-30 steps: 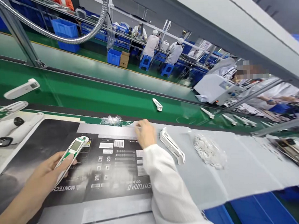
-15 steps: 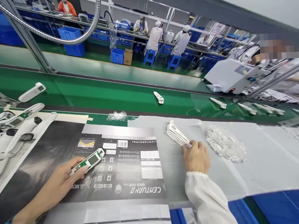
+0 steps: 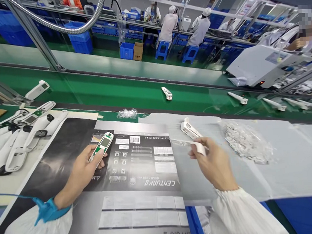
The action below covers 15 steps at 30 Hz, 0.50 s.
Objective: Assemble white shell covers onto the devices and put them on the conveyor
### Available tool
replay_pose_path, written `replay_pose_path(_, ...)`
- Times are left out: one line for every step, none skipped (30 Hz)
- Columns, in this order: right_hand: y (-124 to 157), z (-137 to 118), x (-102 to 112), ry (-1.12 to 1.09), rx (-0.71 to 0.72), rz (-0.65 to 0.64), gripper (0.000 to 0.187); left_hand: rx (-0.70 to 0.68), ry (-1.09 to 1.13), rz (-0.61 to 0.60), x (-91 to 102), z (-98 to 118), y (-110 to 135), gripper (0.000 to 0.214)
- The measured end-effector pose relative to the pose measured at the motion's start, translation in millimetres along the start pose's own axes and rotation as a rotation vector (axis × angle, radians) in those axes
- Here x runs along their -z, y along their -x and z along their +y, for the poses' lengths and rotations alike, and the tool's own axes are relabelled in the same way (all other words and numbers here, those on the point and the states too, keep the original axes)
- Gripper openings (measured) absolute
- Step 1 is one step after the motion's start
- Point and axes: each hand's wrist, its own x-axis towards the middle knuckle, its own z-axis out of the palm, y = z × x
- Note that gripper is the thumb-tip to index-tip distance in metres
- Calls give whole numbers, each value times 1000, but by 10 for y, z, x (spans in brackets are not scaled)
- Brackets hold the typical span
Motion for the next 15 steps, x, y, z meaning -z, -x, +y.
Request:
replay_pose_path(19, -113, -71, -28, 34, -44, 27, -5, 68, -17, 0, 39, -7, 36)
replay_pose_path(29, -218, -145, -36, 72, -59, 27, -15, 107, -28, -5, 76, -11, 35)
replay_pose_path(32, -316, -209, -32, 106, -48, 27, -32, 108, -29, -15, 107, -10, 35)
replay_pose_path(31, -408, -255, -23, 134, -20, 26, -54, 79, -18, -28, 131, -3, 34)
replay_pose_path(27, -494, -277, -9, 156, 22, 27, -75, 31, -3, -45, 148, 10, 34)
replay_pose_path(23, -573, -274, 7, 168, 73, 26, -89, -19, 7, -65, 159, 29, 34)
replay_pose_path(19, -644, -252, 24, 167, 126, 25, -95, -55, 8, -88, 165, 52, 34)
replay_pose_path(18, -705, -220, 33, 153, 166, 24, -91, -59, -3, -113, 169, 77, 34)
replay_pose_path(21, -756, -189, 15, 127, 183, 24, -76, -27, -23, -140, 173, 99, 33)
replay_pose_path(30, -795, -172, -44, 96, 167, 25, -54, 36, -49, -169, 179, 118, 33)
replay_pose_path(47, -823, -179, -142, 58, 111, 28, -33, 117, -75, -200, 186, 130, 33)
replay_pose_path(74, -842, -217, -266, 14, 17, 31, -14, 199, -92, -231, 195, 135, 35)
replay_pose_path(111, -854, -285, -394, -33, -103, 32, 0, 266, -103, -265, 205, 133, 37)
replay_pose_path(159, -862, -381, -511, -83, -222, 31, 9, 312, -107, -299, 214, 124, 40)
replay_pose_path(216, -869, -496, -601, -136, -319, 29, 21, 340, -113, -335, 223, 112, 43)
